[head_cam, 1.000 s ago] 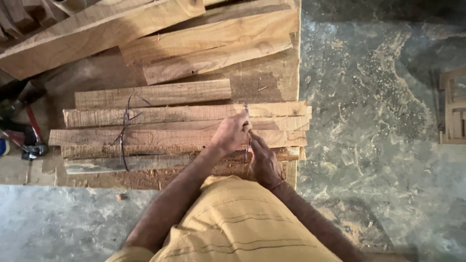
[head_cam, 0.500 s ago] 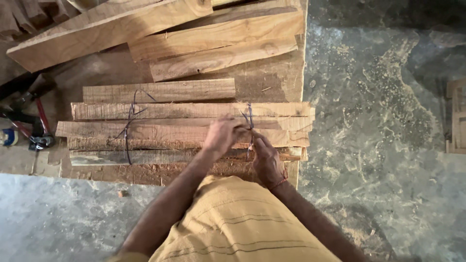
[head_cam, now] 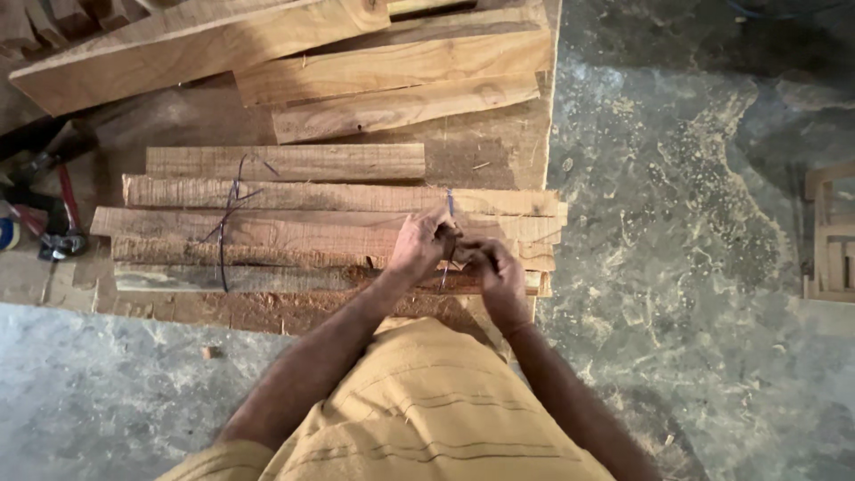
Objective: The person sorts and aligns rough wooden strips on a workbench, then ties the aligned stack together with wire at several points along its length. They lift the bound bundle, carry it across the workshop floor, and set it down on another surface.
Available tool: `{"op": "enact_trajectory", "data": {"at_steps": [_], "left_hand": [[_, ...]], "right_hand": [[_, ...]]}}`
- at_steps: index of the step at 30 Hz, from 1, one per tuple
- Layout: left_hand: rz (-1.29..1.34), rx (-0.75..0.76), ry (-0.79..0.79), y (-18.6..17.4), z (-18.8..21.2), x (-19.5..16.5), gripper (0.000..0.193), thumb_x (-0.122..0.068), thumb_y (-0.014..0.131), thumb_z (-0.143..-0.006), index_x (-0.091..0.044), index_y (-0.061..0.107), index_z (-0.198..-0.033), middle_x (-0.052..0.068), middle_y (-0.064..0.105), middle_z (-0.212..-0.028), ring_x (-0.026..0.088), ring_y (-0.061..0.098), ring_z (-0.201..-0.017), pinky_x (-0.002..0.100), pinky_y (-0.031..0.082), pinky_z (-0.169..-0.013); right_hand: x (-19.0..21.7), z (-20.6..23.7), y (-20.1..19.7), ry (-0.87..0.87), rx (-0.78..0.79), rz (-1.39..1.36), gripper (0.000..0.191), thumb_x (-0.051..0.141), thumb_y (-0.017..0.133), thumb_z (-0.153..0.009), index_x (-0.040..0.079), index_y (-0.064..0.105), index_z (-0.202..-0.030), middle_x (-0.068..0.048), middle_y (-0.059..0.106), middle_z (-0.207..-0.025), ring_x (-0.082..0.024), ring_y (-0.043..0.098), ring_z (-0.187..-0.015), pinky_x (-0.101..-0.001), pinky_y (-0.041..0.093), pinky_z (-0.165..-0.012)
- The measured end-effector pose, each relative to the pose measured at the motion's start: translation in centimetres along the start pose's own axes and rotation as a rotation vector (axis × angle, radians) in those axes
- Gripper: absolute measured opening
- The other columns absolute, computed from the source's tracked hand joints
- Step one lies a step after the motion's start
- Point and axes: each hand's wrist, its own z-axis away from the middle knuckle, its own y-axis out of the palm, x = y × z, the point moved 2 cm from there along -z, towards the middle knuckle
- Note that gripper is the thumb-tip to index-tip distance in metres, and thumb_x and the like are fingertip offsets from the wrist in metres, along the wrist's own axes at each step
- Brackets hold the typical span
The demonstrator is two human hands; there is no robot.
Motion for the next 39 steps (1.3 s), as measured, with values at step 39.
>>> {"op": "enact_trajectory", "data": {"at_steps": [39], "left_hand": [[-0.052, 0.042, -0.434, -3.2, -1.0, -1.5, 0.048, -0.018, 0.074, -0.091, -0.012, 0.06, -0.137, 0.006, 0.08, -0.087, 0.011, 0.064, -0.059, 0.029, 0.057, -0.057]], "right_hand": [[0.9, -3.3, 1.2, 0.164, 0.231, 0.348, 0.034, 0.011, 0.075, -0.087, -0.002, 0.061, -0.116, -0.012, 0.074, -0.104, -0.015, 0.074, -0.077, -0.0321, 0.064, -0.064]]}}
